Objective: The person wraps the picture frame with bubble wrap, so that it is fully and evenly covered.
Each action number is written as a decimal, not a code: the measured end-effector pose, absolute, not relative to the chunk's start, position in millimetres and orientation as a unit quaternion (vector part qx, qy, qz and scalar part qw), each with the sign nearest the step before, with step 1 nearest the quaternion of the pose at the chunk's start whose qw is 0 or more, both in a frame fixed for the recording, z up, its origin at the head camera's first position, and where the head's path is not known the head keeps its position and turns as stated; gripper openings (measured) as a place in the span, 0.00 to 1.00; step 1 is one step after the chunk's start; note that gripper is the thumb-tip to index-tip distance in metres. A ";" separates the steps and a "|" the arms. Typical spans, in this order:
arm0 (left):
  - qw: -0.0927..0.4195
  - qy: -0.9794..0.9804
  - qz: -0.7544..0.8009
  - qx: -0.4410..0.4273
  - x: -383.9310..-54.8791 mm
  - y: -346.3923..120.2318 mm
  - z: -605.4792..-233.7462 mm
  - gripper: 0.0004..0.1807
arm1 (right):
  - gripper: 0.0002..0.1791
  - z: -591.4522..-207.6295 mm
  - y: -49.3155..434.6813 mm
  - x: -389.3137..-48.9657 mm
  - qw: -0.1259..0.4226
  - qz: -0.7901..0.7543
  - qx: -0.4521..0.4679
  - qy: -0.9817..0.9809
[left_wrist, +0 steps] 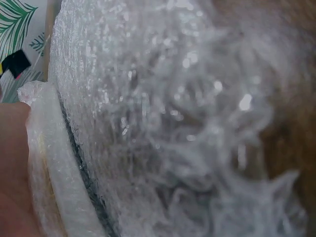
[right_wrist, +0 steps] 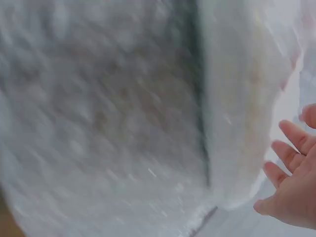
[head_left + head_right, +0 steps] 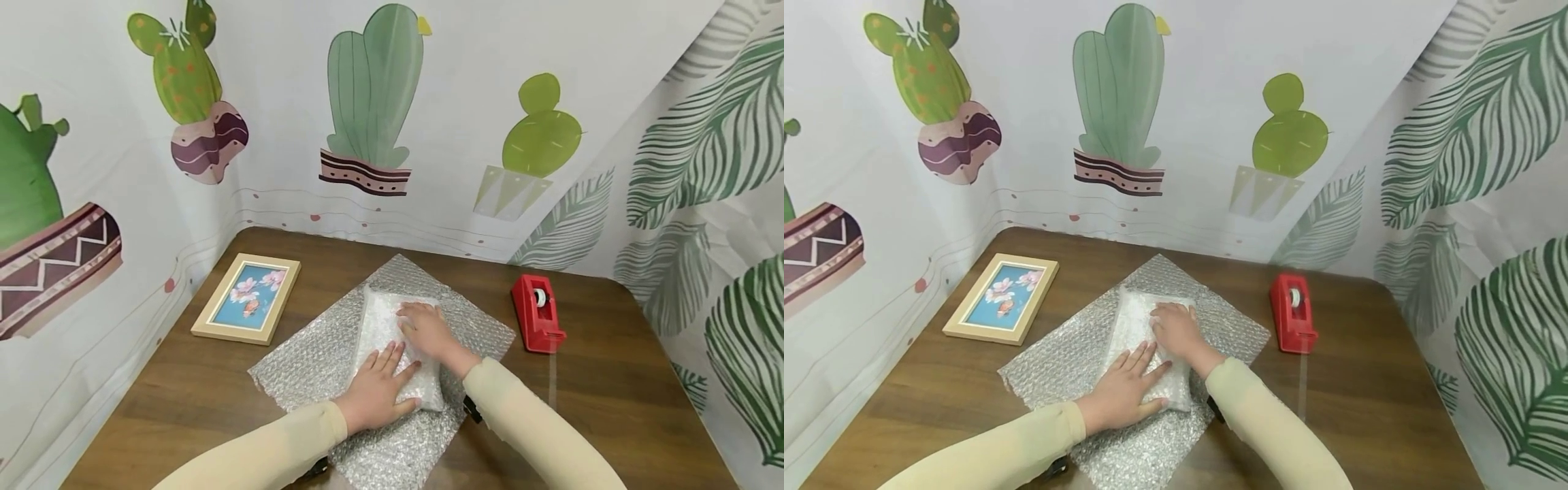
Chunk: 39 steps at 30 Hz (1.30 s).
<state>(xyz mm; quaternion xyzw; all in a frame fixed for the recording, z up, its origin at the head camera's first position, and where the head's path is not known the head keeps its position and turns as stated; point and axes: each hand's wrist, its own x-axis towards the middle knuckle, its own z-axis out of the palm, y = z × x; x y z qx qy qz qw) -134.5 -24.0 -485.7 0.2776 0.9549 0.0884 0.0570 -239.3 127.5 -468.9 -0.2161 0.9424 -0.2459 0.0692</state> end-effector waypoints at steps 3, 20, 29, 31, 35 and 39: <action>0.059 0.956 0.085 0.275 -133.4 -23.1 -486.6 0.35 | 0.17 -462.1 127.8 -248.0 0.061 -0.252 -0.220 0.941; 0.071 0.959 0.064 0.267 -133.8 -18.7 -491.1 0.36 | 0.20 -437.2 129.7 -285.4 0.177 -0.303 -0.208 0.913; 0.066 0.958 0.072 0.270 -131.2 -19.2 -492.4 0.36 | 0.19 -448.0 106.9 -307.8 0.219 -0.390 -0.121 0.886; 0.065 0.958 0.077 0.268 -131.1 -19.6 -492.9 0.36 | 0.18 -448.2 101.1 -310.2 0.217 -0.394 -0.107 0.886; 0.056 0.959 0.080 0.266 -132.5 -20.6 -492.7 0.35 | 0.20 -445.9 87.6 -313.1 0.215 -0.363 -0.104 0.901; 0.045 0.960 0.077 0.266 -134.8 -22.0 -490.4 0.35 | 0.22 -444.3 74.5 -314.4 0.207 -0.334 -0.109 0.913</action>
